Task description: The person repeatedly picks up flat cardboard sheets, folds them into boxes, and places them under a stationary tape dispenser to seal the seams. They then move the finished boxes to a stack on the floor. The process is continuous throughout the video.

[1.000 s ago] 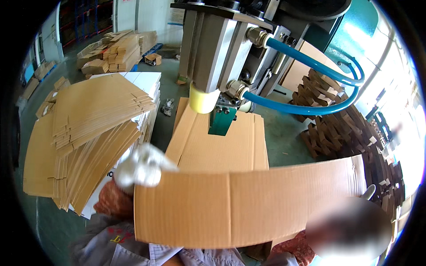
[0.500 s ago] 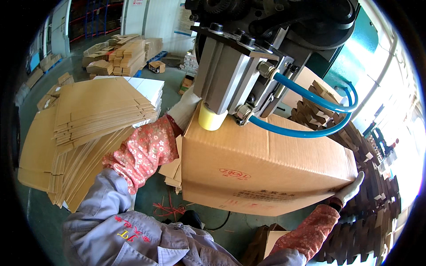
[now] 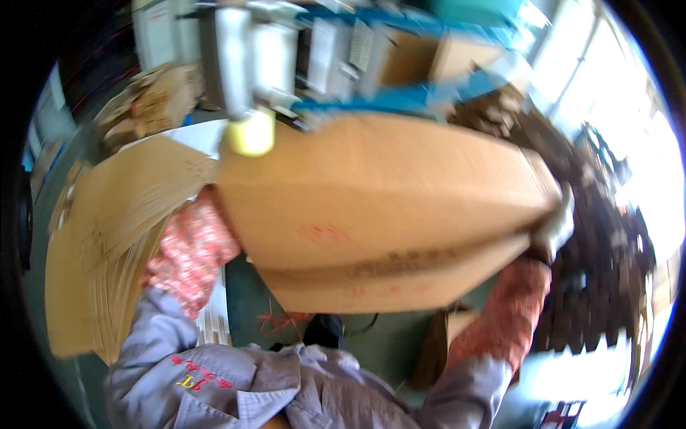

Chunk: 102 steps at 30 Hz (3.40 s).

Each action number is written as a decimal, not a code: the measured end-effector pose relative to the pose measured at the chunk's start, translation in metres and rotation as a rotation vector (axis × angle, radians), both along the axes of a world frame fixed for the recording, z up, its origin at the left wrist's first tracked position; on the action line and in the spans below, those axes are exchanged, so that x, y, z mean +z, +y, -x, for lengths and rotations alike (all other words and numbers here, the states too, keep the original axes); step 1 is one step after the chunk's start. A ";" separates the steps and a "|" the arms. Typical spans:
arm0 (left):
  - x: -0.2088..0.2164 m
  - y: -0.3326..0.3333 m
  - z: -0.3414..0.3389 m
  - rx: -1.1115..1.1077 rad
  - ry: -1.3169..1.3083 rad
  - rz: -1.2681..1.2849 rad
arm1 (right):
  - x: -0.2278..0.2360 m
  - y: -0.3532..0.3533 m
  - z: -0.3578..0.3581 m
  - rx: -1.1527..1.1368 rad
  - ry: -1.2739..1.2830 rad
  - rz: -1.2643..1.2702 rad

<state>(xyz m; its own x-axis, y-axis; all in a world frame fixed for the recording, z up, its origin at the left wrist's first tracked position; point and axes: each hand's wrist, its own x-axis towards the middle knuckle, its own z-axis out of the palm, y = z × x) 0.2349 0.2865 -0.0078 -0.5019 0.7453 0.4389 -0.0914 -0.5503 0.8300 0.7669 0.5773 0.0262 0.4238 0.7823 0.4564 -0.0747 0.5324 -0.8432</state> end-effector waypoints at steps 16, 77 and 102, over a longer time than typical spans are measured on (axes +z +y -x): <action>-0.247 0.037 -0.336 -0.958 -0.617 0.941 | -0.035 -0.185 -0.314 -0.335 -0.257 0.000; -0.154 -0.074 -0.010 0.581 -0.089 0.212 | -0.235 0.180 -0.137 0.549 0.282 0.370; -0.149 -0.177 -0.112 -0.118 1.568 1.165 | -0.141 -0.120 -0.024 0.811 -1.652 0.126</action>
